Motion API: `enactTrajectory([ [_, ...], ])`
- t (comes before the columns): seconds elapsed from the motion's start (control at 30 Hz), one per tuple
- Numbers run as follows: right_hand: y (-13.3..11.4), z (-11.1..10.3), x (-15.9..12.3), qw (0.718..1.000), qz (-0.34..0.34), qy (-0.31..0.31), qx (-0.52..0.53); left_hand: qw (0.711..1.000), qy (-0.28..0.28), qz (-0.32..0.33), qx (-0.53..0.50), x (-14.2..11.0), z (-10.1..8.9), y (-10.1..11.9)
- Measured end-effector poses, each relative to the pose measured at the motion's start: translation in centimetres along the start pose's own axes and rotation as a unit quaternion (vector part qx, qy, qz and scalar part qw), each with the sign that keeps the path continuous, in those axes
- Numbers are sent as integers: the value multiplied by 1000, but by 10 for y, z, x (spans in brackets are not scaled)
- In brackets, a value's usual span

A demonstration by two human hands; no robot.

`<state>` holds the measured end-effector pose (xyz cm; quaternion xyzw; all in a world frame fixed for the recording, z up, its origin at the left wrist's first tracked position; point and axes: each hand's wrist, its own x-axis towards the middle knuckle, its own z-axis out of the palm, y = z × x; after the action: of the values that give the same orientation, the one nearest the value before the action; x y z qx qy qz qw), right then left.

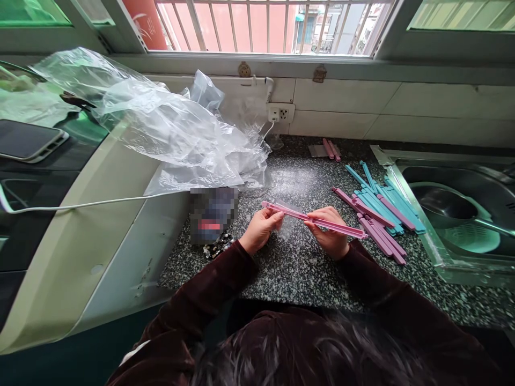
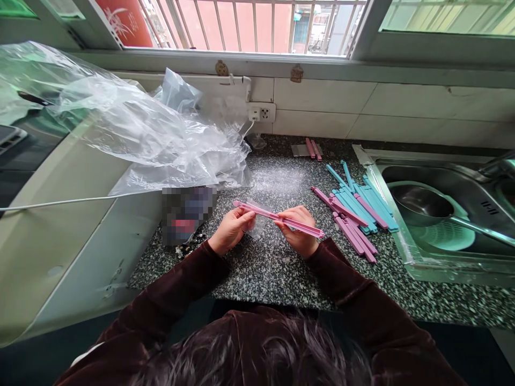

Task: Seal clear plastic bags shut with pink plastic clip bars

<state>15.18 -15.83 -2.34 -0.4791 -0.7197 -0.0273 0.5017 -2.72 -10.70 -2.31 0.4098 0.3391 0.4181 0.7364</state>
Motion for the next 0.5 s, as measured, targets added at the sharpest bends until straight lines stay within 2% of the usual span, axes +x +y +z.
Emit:
enactTrajectory([
  [0.5, -2, 2, 0, 1000, -5, -10, -3, 996, 51, -49, -60, 1, 7, -5],
])
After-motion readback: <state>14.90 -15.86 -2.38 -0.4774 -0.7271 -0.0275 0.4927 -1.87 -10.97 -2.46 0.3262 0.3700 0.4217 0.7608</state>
